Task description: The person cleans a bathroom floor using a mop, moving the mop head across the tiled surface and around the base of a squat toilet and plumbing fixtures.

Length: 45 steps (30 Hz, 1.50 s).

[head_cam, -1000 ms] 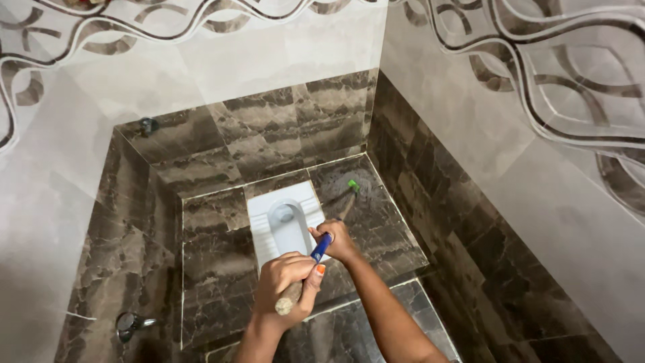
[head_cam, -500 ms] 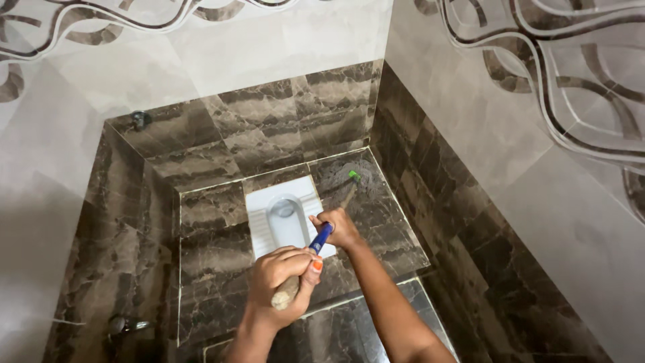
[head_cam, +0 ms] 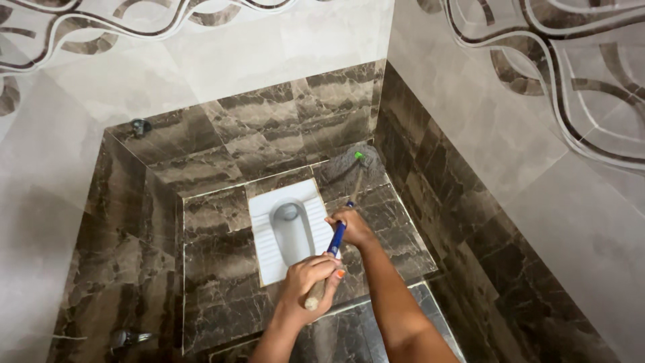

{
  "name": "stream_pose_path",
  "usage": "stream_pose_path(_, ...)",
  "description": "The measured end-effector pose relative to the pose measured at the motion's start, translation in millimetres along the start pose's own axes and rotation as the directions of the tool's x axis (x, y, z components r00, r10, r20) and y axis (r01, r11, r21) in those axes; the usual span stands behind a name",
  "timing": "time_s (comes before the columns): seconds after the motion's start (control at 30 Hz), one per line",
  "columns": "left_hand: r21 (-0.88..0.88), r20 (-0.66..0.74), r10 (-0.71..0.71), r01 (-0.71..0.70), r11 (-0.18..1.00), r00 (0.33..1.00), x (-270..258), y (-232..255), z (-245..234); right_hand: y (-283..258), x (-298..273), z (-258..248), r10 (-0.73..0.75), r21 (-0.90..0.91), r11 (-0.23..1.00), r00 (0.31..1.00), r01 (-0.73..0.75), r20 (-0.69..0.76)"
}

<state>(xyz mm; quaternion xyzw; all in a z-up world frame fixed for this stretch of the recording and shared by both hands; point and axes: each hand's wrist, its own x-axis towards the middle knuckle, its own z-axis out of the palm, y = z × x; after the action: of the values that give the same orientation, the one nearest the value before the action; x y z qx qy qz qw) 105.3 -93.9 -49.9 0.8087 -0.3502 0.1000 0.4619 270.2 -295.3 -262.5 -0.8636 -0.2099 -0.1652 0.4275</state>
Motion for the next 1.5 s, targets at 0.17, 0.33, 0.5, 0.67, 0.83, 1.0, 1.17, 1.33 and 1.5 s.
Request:
stream_pose_path(0.17, -0.057, -0.012, -0.028, 0.027, 0.998, 1.0, -5.8, -34.0, -7.0, -9.4, 7.2, 15.1, 0.087, -0.066, 0.994, 0.996, -0.085, 0.025)
stream_pose_path(0.33, -0.113, -0.048, -0.089, 0.083, 0.99, 0.995, -4.3, -54.4, -35.8, -36.6, 19.3, 25.3, 0.162, -0.037, 0.986, 0.987, -0.162, 0.005)
stream_pose_path(0.5, -0.221, -0.082, -0.249, 0.226, 0.949, 0.965, 1.3, -68.8, -63.6, -74.5, 29.2, 29.9, 0.238, -0.127, 0.96, 0.967, -0.249, -0.095)
stream_pose_path(0.67, -0.289, -0.11, -0.22, 0.18, 0.94, 0.969, 3.2, -73.0, -83.6, -107.8, 35.0, 24.8, 0.289, -0.099, 0.949, 0.952, -0.298, -0.1)
stream_pose_path(0.83, -0.425, -0.16, -0.024, -0.047, 0.904, 0.987, 12.2, -68.9, -111.6, -145.5, 35.1, 19.3, 0.299, -0.085, 0.946, 0.943, -0.313, -0.143)
stream_pose_path(1.0, -0.346, -0.171, -0.06, -0.004, 0.938, 0.983, 9.5, -40.1, -124.8, -151.0, 29.5, 3.4, 0.139, -0.006, 0.99, 0.983, -0.141, -0.117)
stream_pose_path(1.17, -0.322, -0.209, -0.075, 0.004, 0.947, 0.975, -1.3, -10.2, -104.4, -108.4, 24.0, -1.9, 0.048, -0.015, 0.999, 0.999, -0.048, -0.026)
stream_pose_path(1.33, -0.291, -0.19, -0.049, -0.008, 0.957, 0.981, 1.7, 5.9, -84.2, -68.0, 13.9, 2.2, -0.051, 0.02, 0.998, 0.995, 0.052, -0.084)
stream_pose_path(1.5, -0.231, -0.122, -0.123, 0.092, 0.968, 0.985, -2.5, 14.2, -68.4, -39.7, 10.3, 3.8, -0.03, -0.037, 0.999, 0.999, 0.029, -0.037)
